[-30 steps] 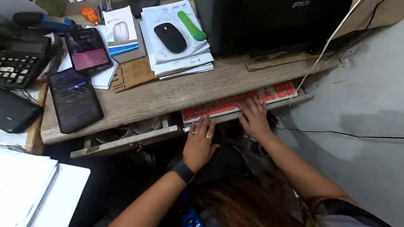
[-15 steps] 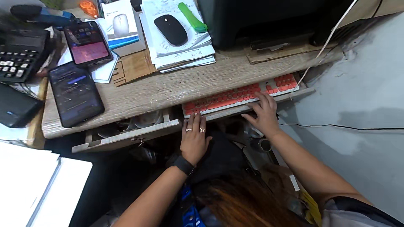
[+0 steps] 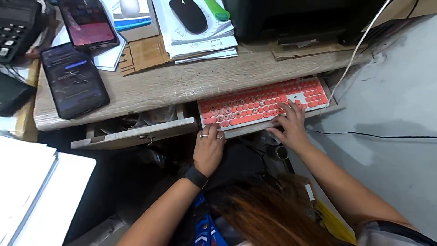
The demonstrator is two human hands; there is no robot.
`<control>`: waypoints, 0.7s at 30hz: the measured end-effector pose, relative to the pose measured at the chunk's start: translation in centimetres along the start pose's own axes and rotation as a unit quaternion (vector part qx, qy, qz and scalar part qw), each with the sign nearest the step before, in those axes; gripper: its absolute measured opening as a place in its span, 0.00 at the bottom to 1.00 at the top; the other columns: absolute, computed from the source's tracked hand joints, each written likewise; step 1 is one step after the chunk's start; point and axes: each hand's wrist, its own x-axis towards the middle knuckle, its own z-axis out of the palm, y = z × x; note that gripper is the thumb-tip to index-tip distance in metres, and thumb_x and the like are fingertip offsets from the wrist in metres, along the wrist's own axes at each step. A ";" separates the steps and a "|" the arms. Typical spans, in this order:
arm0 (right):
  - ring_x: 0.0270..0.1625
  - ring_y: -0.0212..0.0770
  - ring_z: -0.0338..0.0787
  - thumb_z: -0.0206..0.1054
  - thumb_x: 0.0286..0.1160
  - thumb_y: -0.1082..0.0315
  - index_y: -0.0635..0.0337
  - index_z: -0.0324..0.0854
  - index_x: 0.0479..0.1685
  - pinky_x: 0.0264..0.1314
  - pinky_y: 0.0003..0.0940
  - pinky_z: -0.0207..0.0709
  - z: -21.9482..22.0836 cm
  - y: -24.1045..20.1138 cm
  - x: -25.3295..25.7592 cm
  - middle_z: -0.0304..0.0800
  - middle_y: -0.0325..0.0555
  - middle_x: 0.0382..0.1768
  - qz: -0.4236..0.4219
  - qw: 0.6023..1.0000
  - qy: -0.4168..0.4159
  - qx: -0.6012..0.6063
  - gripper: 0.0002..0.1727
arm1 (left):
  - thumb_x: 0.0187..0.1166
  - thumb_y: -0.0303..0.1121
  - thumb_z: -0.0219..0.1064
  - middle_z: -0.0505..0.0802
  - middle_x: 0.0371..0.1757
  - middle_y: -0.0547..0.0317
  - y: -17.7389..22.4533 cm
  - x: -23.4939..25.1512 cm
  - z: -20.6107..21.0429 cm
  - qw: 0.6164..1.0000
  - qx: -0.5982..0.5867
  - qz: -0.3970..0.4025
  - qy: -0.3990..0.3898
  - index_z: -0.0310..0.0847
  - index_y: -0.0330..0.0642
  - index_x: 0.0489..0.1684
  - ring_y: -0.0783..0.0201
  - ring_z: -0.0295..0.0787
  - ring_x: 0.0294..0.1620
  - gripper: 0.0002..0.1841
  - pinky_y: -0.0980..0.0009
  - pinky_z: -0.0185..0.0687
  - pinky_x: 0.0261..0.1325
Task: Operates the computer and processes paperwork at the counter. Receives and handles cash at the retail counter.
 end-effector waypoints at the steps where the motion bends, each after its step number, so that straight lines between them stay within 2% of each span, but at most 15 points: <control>1: 0.87 0.77 0.61 0.72 0.71 0.44 0.64 0.90 0.41 0.81 0.86 0.39 0.2 -0.8 0.3 0.76 0.67 0.78 -0.019 1.000 0.013 0.004 0.26 | 0.73 0.29 0.73 0.90 0.56 0.34 -0.1 -0.2 -0.1 1.000 -0.006 0.002 0.000 0.90 0.31 0.39 0.34 0.88 0.61 0.08 0.41 0.82 0.59; 3: 0.87 0.74 0.63 0.61 0.77 0.35 0.60 0.90 0.52 0.82 0.83 0.43 1.0 -2.5 1.4 0.75 0.65 0.79 -0.056 0.998 0.026 0.015 0.33 | 0.71 0.32 0.75 0.90 0.58 0.34 -0.1 -0.5 -0.3 1.000 -0.021 0.010 0.002 0.89 0.31 0.45 0.34 0.87 0.62 0.12 0.40 0.82 0.59; 5: 0.88 0.73 0.62 0.56 0.81 0.36 0.58 0.89 0.58 0.83 0.83 0.42 2.2 -3.5 2.5 0.73 0.64 0.82 -0.064 0.997 0.028 0.025 0.34 | 0.69 0.34 0.76 0.90 0.59 0.34 0.1 -0.7 -0.6 1.000 -0.024 0.016 0.009 0.88 0.31 0.53 0.33 0.87 0.63 0.18 0.40 0.81 0.61; 9: 0.88 0.77 0.60 0.59 0.81 0.40 0.62 0.89 0.54 0.82 0.85 0.39 3.4 -3.8 3.6 0.72 0.65 0.82 -0.035 0.999 0.023 0.028 0.31 | 0.70 0.38 0.77 0.88 0.64 0.31 0.2 -0.1 -1.5 1.000 -0.025 0.007 -0.004 0.84 0.29 0.62 0.32 0.84 0.68 0.26 0.40 0.79 0.66; 14: 0.88 0.73 0.62 0.53 0.85 0.39 0.59 0.89 0.61 0.82 0.84 0.40 3.3 -3.3 2.8 0.73 0.62 0.82 -0.040 0.998 0.017 0.036 0.33 | 0.71 0.40 0.77 0.84 0.72 0.31 0.1 1.0 -1.1 0.999 -0.034 0.001 -0.035 0.83 0.31 0.66 0.32 0.79 0.75 0.28 0.38 0.75 0.71; 18: 0.87 0.69 0.66 0.53 0.88 0.42 0.59 0.91 0.54 0.83 0.82 0.43 2.8 -2.2 1.8 0.78 0.59 0.79 -0.050 0.997 0.039 0.046 0.30 | 0.70 0.41 0.77 0.81 0.76 0.30 0.1 1.0 -0.8 0.998 -0.040 0.002 -0.044 0.81 0.30 0.70 0.31 0.76 0.78 0.31 0.36 0.71 0.74; 21: 0.86 0.69 0.68 0.53 0.88 0.43 0.59 0.91 0.53 0.82 0.81 0.45 2.6 -1.1 1.6 0.80 0.58 0.77 -0.043 0.997 0.047 0.038 0.30 | 0.69 0.41 0.78 0.77 0.79 0.28 0.0 0.9 -0.8 0.998 -0.027 0.003 -0.059 0.78 0.29 0.73 0.30 0.72 0.81 0.34 0.36 0.66 0.78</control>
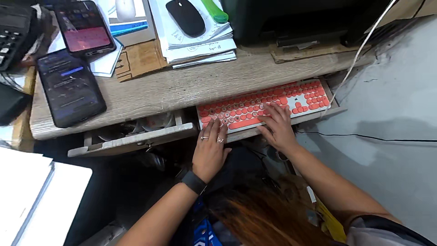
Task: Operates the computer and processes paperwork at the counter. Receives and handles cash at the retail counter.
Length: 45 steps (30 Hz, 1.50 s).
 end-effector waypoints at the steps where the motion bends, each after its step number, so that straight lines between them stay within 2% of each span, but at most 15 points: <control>1: 0.85 0.69 0.69 0.53 0.88 0.44 0.60 0.91 0.52 0.82 0.82 0.45 -0.1 0.4 0.1 0.81 0.59 0.76 0.005 1.000 0.004 -0.006 0.29 | 0.69 0.42 0.78 0.76 0.80 0.27 0.0 0.0 0.0 1.000 0.002 -0.001 -0.004 0.77 0.29 0.74 0.30 0.71 0.81 0.35 0.36 0.65 0.79; 4: 0.85 0.73 0.68 0.56 0.86 0.46 0.61 0.90 0.58 0.81 0.84 0.45 -1.2 1.4 0.9 0.79 0.62 0.78 0.052 0.998 -0.009 -0.046 0.28 | 0.65 0.42 0.80 0.76 0.80 0.26 -0.1 -0.1 0.1 1.000 0.008 0.000 -0.001 0.76 0.28 0.75 0.29 0.70 0.82 0.38 0.35 0.63 0.81; 7: 0.89 0.76 0.57 0.62 0.83 0.46 0.65 0.81 0.73 0.82 0.84 0.38 -2.5 2.3 2.5 0.70 0.68 0.82 0.170 0.978 -0.074 -0.090 0.32 | 0.63 0.44 0.82 0.74 0.81 0.25 -0.1 -0.2 0.3 1.000 0.016 0.002 0.000 0.73 0.27 0.77 0.29 0.70 0.82 0.42 0.34 0.61 0.81; 10: 0.92 0.76 0.48 0.61 0.85 0.43 0.67 0.74 0.79 0.84 0.82 0.35 -3.4 3.0 3.9 0.64 0.70 0.85 0.245 0.955 -0.115 -0.122 0.38 | 0.64 0.45 0.81 0.72 0.82 0.24 0.0 -0.3 0.3 1.000 0.020 0.001 -0.008 0.70 0.27 0.80 0.28 0.68 0.83 0.44 0.34 0.59 0.82; 14: 0.91 0.76 0.51 0.59 0.84 0.40 0.65 0.80 0.73 0.85 0.83 0.33 -3.8 3.4 4.6 0.68 0.69 0.83 0.247 0.951 -0.125 -0.136 0.36 | 0.63 0.45 0.81 0.72 0.82 0.24 0.2 -0.5 0.2 1.000 0.017 -0.009 -0.020 0.71 0.28 0.80 0.29 0.67 0.84 0.44 0.34 0.58 0.82; 16: 0.91 0.76 0.50 0.60 0.85 0.41 0.65 0.80 0.73 0.85 0.82 0.32 -4.0 3.0 4.7 0.66 0.70 0.84 0.241 0.952 -0.130 -0.137 0.35 | 0.64 0.45 0.81 0.72 0.83 0.26 0.4 -0.5 0.1 1.000 0.011 -0.015 -0.026 0.71 0.28 0.80 0.29 0.66 0.85 0.44 0.34 0.57 0.83; 18: 0.91 0.77 0.51 0.58 0.88 0.51 0.65 0.82 0.71 0.85 0.83 0.36 -3.6 1.8 4.1 0.66 0.72 0.83 0.186 0.971 -0.096 -0.114 0.28 | 0.64 0.45 0.81 0.72 0.83 0.26 0.3 -0.5 0.0 1.000 0.007 -0.012 -0.024 0.71 0.28 0.80 0.29 0.66 0.85 0.44 0.33 0.57 0.83; 21: 0.86 0.75 0.64 0.56 0.80 0.64 0.62 0.91 0.53 0.80 0.85 0.46 -1.5 -0.3 2.5 0.76 0.66 0.79 0.037 0.998 -0.010 -0.054 0.19 | 0.66 0.45 0.80 0.73 0.82 0.26 0.5 -0.5 -0.2 0.999 0.006 -0.016 -0.033 0.71 0.29 0.80 0.30 0.67 0.85 0.43 0.34 0.57 0.83; 23: 0.86 0.74 0.66 0.55 0.79 0.67 0.60 0.93 0.45 0.80 0.84 0.45 -0.5 -0.9 2.0 0.79 0.62 0.78 0.010 1.000 0.001 -0.021 0.17 | 0.66 0.45 0.80 0.73 0.82 0.25 0.5 -0.3 -0.4 0.999 0.005 -0.017 -0.034 0.72 0.29 0.79 0.29 0.68 0.84 0.42 0.35 0.59 0.82; 25: 0.85 0.75 0.67 0.55 0.77 0.68 0.61 0.94 0.42 0.80 0.84 0.46 -0.2 -0.9 1.8 0.79 0.62 0.77 0.015 1.000 -0.010 -0.007 0.18 | 0.67 0.44 0.79 0.73 0.81 0.25 0.4 -0.1 -0.4 0.999 -0.008 -0.017 -0.030 0.73 0.28 0.78 0.28 0.68 0.83 0.40 0.35 0.60 0.82; 31: 0.85 0.74 0.67 0.52 0.79 0.67 0.59 0.95 0.45 0.81 0.83 0.46 -0.6 -1.2 1.9 0.79 0.60 0.78 0.017 1.000 0.000 0.001 0.20 | 0.75 0.53 0.71 0.74 0.80 0.25 0.2 1.8 -1.0 0.997 0.002 -0.038 -0.069 0.68 0.27 0.82 0.30 0.65 0.85 0.43 0.38 0.57 0.85; 35: 0.85 0.76 0.66 0.52 0.80 0.67 0.61 0.93 0.47 0.81 0.83 0.46 -0.2 -2.1 2.9 0.79 0.64 0.77 0.009 1.000 0.014 0.024 0.20 | 0.76 0.57 0.68 0.76 0.78 0.24 0.6 2.8 -1.4 0.998 0.006 -0.029 -0.056 0.69 0.30 0.82 0.28 0.66 0.84 0.42 0.35 0.59 0.82; 40: 0.77 0.81 0.74 0.53 0.82 0.63 0.59 0.93 0.55 0.78 0.85 0.52 1.3 -4.1 4.9 0.84 0.68 0.70 0.015 1.000 -0.008 0.018 0.21 | 0.75 0.64 0.64 0.75 0.82 0.30 1.3 2.7 -2.0 0.993 -0.022 -0.050 -0.104 0.67 0.36 0.86 0.32 0.65 0.86 0.46 0.36 0.54 0.86; 43: 0.73 0.81 0.77 0.57 0.81 0.67 0.60 0.92 0.57 0.77 0.83 0.55 0.8 -5.5 7.4 0.88 0.70 0.62 0.053 0.992 -0.110 0.013 0.18 | 0.71 0.62 0.69 0.77 0.81 0.32 1.1 2.0 -2.9 0.998 -0.034 -0.026 -0.052 0.71 0.38 0.83 0.34 0.69 0.84 0.45 0.36 0.60 0.83; 45: 0.73 0.77 0.77 0.56 0.82 0.70 0.65 0.91 0.58 0.79 0.75 0.58 -1.2 -7.3 9.3 0.87 0.71 0.62 0.070 0.975 -0.207 0.045 0.18 | 0.69 0.54 0.75 0.78 0.80 0.32 0.7 1.0 -2.5 0.998 -0.057 0.004 -0.005 0.74 0.35 0.81 0.33 0.70 0.83 0.42 0.35 0.62 0.83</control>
